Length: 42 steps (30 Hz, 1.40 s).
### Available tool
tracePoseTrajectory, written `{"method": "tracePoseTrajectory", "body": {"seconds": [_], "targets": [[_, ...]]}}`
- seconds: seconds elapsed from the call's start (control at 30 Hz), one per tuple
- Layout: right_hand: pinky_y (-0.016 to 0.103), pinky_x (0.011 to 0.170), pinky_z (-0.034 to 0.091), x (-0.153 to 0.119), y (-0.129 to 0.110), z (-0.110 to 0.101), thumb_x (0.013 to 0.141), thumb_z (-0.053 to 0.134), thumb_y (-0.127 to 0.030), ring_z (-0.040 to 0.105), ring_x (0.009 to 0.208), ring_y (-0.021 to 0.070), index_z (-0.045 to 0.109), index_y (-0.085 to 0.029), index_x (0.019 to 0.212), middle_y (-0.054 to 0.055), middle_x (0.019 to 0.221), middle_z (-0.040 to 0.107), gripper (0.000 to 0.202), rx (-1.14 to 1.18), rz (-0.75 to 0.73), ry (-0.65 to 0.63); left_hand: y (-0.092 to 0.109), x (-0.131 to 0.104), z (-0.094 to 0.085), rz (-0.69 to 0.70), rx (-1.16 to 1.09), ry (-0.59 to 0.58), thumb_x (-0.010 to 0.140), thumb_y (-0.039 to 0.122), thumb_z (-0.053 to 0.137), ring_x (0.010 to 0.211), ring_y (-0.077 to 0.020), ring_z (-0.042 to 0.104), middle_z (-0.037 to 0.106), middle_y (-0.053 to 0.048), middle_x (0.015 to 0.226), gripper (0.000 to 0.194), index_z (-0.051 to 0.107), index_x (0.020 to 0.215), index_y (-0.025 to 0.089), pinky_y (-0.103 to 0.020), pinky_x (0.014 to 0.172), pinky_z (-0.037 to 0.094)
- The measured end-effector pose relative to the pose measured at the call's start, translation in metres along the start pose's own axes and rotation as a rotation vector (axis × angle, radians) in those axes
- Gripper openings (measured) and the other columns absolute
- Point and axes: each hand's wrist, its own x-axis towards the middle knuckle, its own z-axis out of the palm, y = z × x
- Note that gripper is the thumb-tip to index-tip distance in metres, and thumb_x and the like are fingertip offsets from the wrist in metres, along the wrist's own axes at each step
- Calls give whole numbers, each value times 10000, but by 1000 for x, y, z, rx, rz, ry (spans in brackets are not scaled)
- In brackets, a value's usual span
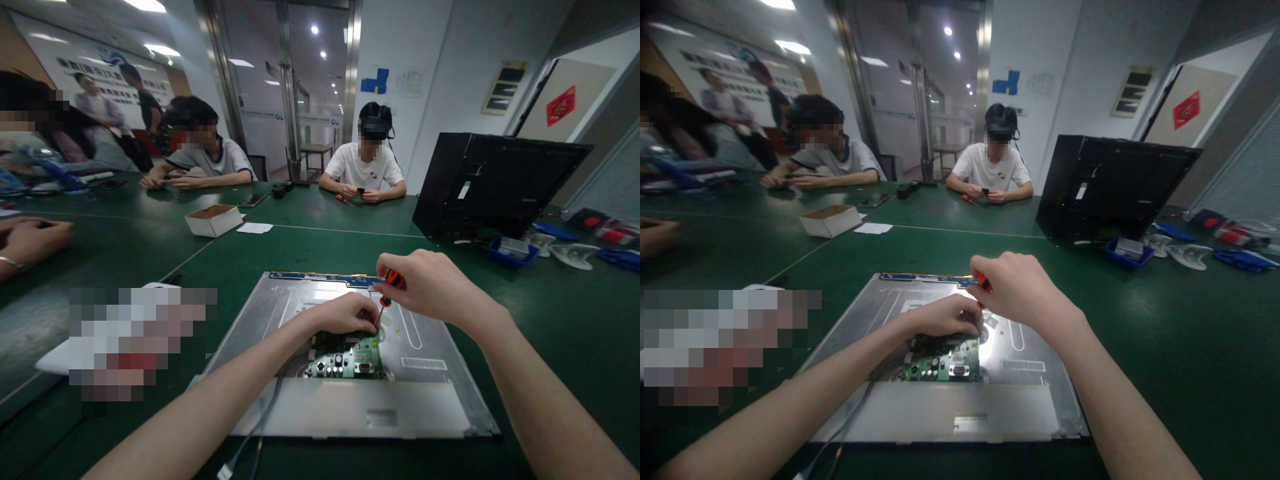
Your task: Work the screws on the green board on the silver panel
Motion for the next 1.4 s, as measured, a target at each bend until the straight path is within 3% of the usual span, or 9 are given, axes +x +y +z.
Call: {"method": "tracePoseTrajectory", "body": {"seconds": [0.47,0.7,1.13,1.4], "targets": [[259,495,222,-1,1,1,861,595,-404,579,615,176,607,-252,926,12,721,666,165,57,23,-38,-4,0,-2,4,6,-29,780,79,673,694,-138,600,669,-3,735,76,705,816,138,-219,657,439],[254,545,286,-3,2,-1,815,602,-255,599,714,171,565,-238,955,2,822,682,145,177,-17,-61,-3,-1,-1,7,23,-28,789,88,669,688,-148,600,661,-6,723,63,700,819,133,-223,641,427],[249,509,230,1,2,4,829,617,-329,582,654,178,574,-247,947,13,771,668,150,73,25,-36,-2,-1,-2,-8,60,-22,783,121,662,639,-125,554,627,15,681,65,709,825,136,-205,598,395],[245,508,235,0,4,3,830,613,-335,589,655,180,583,-252,954,12,758,664,152,80,22,-45,0,-1,-3,-8,82,-29,760,63,623,680,-138,576,652,2,725,137,715,829,138,-216,637,417]]}}
